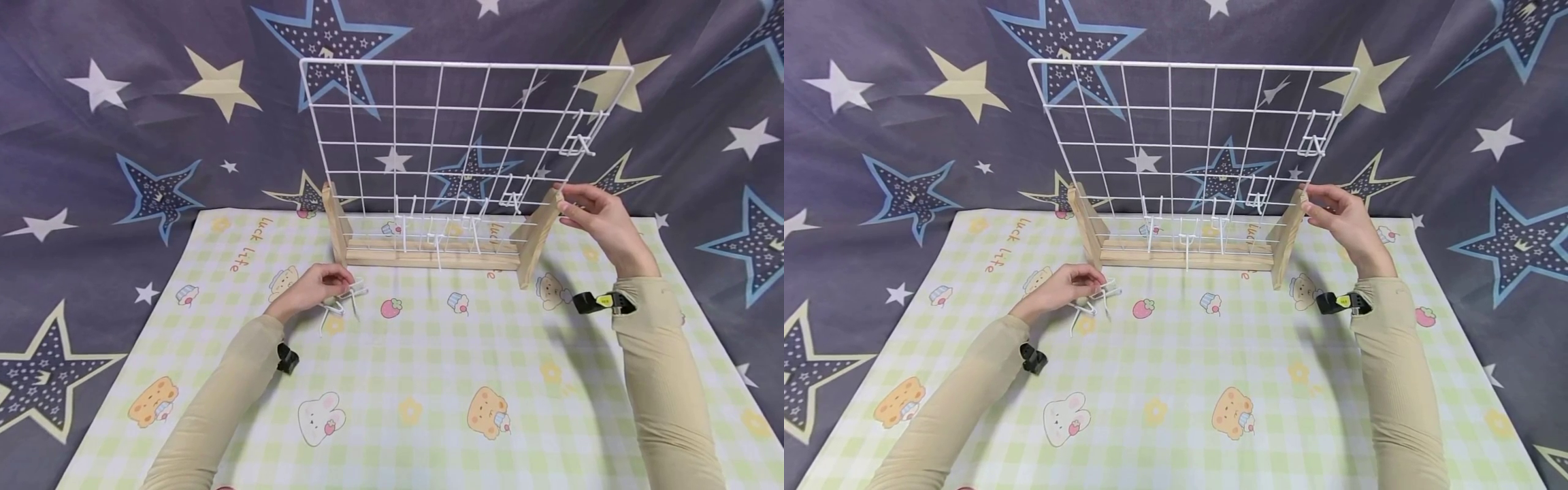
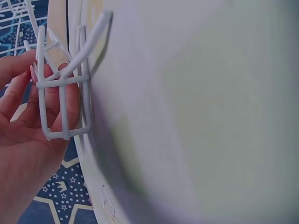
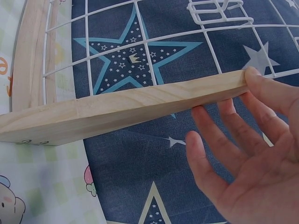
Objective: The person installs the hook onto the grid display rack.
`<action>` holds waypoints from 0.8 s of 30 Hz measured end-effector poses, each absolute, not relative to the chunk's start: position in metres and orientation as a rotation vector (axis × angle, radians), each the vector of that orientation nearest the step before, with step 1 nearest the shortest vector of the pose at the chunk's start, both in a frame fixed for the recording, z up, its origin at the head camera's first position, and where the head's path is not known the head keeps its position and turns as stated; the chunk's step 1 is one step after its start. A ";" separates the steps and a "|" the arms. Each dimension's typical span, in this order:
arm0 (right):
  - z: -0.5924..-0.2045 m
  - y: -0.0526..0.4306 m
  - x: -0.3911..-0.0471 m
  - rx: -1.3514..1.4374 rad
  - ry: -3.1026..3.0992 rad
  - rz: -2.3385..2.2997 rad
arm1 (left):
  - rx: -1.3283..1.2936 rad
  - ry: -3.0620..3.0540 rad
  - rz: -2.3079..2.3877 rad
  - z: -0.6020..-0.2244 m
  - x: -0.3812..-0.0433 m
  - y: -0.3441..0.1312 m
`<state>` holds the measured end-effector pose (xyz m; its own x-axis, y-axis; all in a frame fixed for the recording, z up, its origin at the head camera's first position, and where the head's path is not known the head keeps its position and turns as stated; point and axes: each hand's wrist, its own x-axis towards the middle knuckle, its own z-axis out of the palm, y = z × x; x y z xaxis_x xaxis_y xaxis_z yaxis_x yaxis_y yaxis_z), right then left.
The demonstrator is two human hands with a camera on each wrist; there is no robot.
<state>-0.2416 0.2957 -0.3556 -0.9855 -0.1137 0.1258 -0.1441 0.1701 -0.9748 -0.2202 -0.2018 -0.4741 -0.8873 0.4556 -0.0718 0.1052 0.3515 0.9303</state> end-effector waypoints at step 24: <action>-0.356 0.296 -0.242 0.271 -2.363 2.014 | 0.519 2.227 1.685 -0.466 -0.218 -0.195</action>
